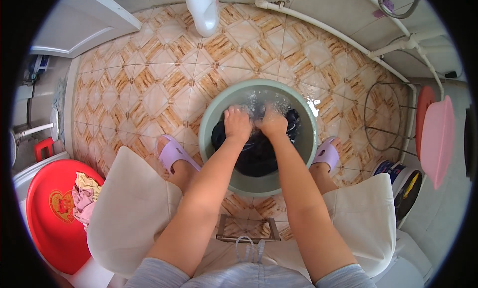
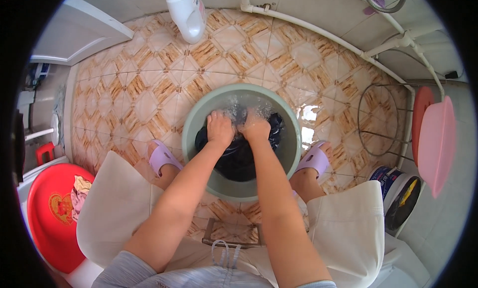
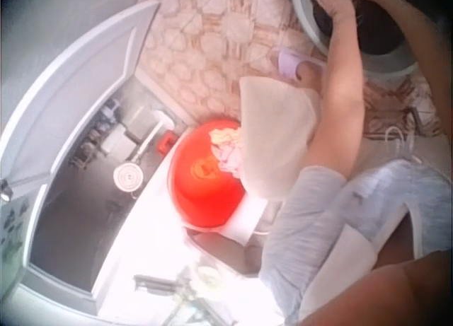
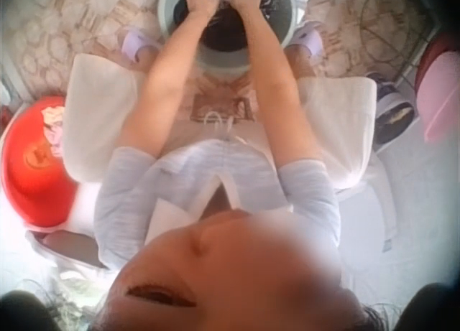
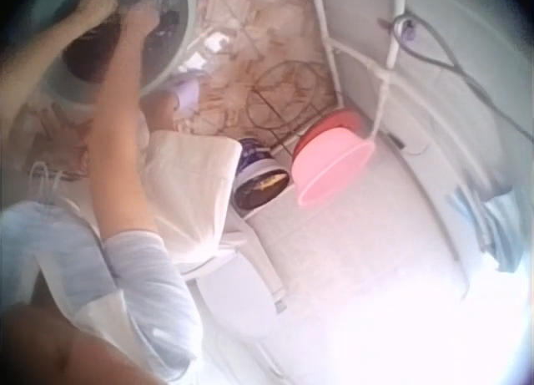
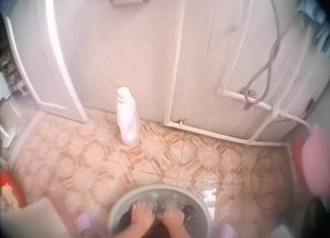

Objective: The person turns on the tap to fill a washbasin containing clothes with water. They wash and rub the clothes in the basin by hand, wring out the garment, pour out the water, and place the garment back into the basin.

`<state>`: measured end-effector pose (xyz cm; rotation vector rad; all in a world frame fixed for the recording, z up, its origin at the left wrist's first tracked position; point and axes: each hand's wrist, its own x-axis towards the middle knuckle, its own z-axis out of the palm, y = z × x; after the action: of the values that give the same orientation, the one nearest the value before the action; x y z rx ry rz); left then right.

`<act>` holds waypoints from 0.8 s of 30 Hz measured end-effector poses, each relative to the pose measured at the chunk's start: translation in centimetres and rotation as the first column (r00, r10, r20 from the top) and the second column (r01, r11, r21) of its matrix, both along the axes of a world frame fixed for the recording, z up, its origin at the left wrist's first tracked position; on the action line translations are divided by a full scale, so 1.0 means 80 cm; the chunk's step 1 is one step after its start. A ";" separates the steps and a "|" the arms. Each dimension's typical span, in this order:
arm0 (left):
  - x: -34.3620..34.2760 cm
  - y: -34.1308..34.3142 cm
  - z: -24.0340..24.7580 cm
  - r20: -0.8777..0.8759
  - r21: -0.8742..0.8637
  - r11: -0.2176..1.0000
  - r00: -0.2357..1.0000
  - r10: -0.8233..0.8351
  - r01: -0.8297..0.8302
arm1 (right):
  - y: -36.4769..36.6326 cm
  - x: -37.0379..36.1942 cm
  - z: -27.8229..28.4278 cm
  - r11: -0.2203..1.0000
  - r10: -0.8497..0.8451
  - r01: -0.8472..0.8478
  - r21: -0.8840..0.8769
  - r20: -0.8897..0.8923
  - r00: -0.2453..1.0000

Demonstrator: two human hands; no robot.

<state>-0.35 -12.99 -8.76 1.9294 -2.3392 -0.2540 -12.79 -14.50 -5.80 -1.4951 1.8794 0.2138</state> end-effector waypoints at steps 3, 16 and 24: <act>0.004 0.016 0.017 -0.494 0.418 0.906 0.817 0.296 -0.075 | 0.021 -0.032 -0.017 0.970 -0.079 0.097 -0.223 0.088 0.993; -0.063 0.143 0.182 -0.927 0.309 0.948 0.196 0.319 -0.081 | 0.173 0.000 0.085 0.410 -0.483 0.537 0.738 0.675 -0.558; -0.036 0.168 0.208 -0.670 -0.098 0.993 0.733 -0.115 0.066 | 0.150 -0.034 0.188 0.476 -0.503 0.736 0.482 0.835 -0.221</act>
<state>-3.20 0.47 7.88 1.3524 -1.8997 -0.7369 -15.53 -2.48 9.22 -0.1721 1.2174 -1.2445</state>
